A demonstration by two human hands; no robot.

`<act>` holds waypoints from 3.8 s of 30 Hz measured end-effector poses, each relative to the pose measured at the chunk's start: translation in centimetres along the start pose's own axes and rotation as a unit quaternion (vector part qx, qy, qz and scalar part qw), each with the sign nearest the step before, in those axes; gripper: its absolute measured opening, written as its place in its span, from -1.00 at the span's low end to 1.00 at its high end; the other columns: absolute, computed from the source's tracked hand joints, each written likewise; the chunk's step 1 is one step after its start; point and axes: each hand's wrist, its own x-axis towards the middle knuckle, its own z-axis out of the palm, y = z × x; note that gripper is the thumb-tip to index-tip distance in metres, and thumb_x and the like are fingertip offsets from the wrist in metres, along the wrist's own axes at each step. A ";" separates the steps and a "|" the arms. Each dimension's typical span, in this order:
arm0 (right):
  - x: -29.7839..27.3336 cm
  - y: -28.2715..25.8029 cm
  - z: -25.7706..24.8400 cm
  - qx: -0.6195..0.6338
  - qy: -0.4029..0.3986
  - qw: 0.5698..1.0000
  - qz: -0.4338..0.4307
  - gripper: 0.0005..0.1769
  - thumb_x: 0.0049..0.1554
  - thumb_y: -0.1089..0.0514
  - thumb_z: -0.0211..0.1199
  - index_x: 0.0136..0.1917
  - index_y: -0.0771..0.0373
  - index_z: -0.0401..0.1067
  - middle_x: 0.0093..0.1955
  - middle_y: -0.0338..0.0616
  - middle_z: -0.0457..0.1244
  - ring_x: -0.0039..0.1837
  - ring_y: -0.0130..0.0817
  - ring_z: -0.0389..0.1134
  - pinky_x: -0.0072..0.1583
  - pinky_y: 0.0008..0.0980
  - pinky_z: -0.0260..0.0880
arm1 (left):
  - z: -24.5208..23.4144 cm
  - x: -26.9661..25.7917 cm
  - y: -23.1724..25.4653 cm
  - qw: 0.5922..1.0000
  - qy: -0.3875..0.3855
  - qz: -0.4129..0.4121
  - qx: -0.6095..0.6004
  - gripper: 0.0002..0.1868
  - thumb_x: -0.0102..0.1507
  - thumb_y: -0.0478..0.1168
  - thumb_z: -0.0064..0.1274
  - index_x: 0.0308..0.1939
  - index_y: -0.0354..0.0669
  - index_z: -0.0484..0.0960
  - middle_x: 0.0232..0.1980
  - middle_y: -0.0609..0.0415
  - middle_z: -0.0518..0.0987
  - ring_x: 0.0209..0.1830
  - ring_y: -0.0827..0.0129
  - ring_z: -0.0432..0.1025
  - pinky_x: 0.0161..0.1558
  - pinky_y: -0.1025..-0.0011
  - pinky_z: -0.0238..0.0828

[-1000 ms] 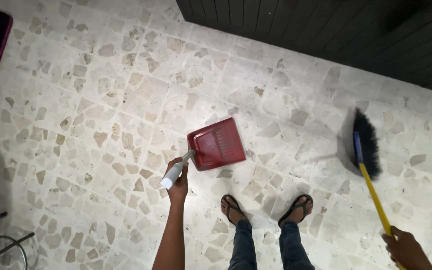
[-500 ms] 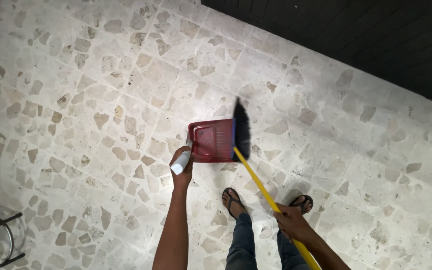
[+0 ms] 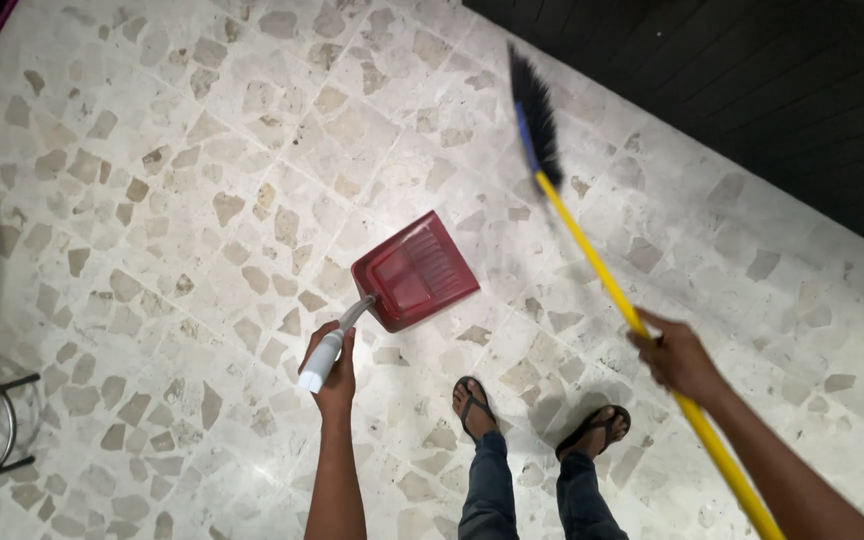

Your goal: Sweeping the floor with a broom and collecting the debris into a dustpan for disposal.

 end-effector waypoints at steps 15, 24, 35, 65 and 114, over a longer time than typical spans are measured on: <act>5.9 -2.0 11.3 -0.098 -0.056 0.994 0.007 -0.24 0.23 0.13 0.18 0.63 0.12 0.03 -0.07 0.04 0.30 -0.30 -0.20 0.38 -0.20 -0.19 0.52 | -4.0 -0.9 -5.4 0.993 0.108 -0.010 0.048 -0.78 0.30 -0.26 0.26 -0.02 -0.27 0.64 -0.17 0.01 0.65 -0.22 0.41 0.51 -0.10 0.42 0.47; -3.2 1.7 17.5 -0.118 -0.146 0.955 -0.229 -0.38 0.16 0.21 0.32 0.47 0.25 0.31 -0.14 0.12 0.38 -0.15 -0.17 0.37 -0.08 -0.23 0.37 | -4.4 1.0 -8.1 0.995 0.066 0.020 0.073 -0.73 0.23 -0.28 0.29 -0.03 -0.26 0.64 -0.06 -0.04 0.67 -0.09 0.31 0.56 -0.01 0.35 0.49; -1.4 -6.2 2.3 -0.076 -0.057 0.995 -0.012 -0.33 0.15 0.10 0.32 0.52 0.02 0.32 -0.50 -0.15 0.22 -0.49 -0.38 0.11 -0.39 -0.30 0.18 | -5.0 4.8 -6.6 0.994 0.083 -0.051 -0.053 -0.87 0.32 -0.29 0.22 -0.11 -0.24 0.63 -0.06 0.02 0.65 -0.10 0.36 0.52 0.01 0.42 0.46; 1.6 -21.5 7.0 -0.026 -0.268 0.962 0.043 -0.42 0.27 0.08 0.22 0.54 0.12 0.29 -0.45 -0.19 0.21 -0.55 -0.46 0.10 -0.45 -0.39 0.16 | -2.4 15.7 -10.3 0.990 0.068 -0.113 -0.041 -0.83 0.27 -0.23 0.25 -0.23 -0.24 0.60 -0.02 0.03 0.68 0.02 0.35 0.51 0.14 0.39 0.39; 13.4 -43.8 7.9 0.119 0.028 0.992 -0.012 -0.35 0.20 0.16 0.19 0.53 0.26 0.18 -0.14 -0.06 0.32 -0.36 -0.46 0.21 -0.31 -0.40 0.30 | -20.2 34.5 -10.8 0.992 0.046 -0.114 -0.028 -0.78 0.33 -0.17 0.22 -0.24 -0.27 0.60 -0.11 0.04 0.66 -0.07 0.39 0.47 0.09 0.43 0.39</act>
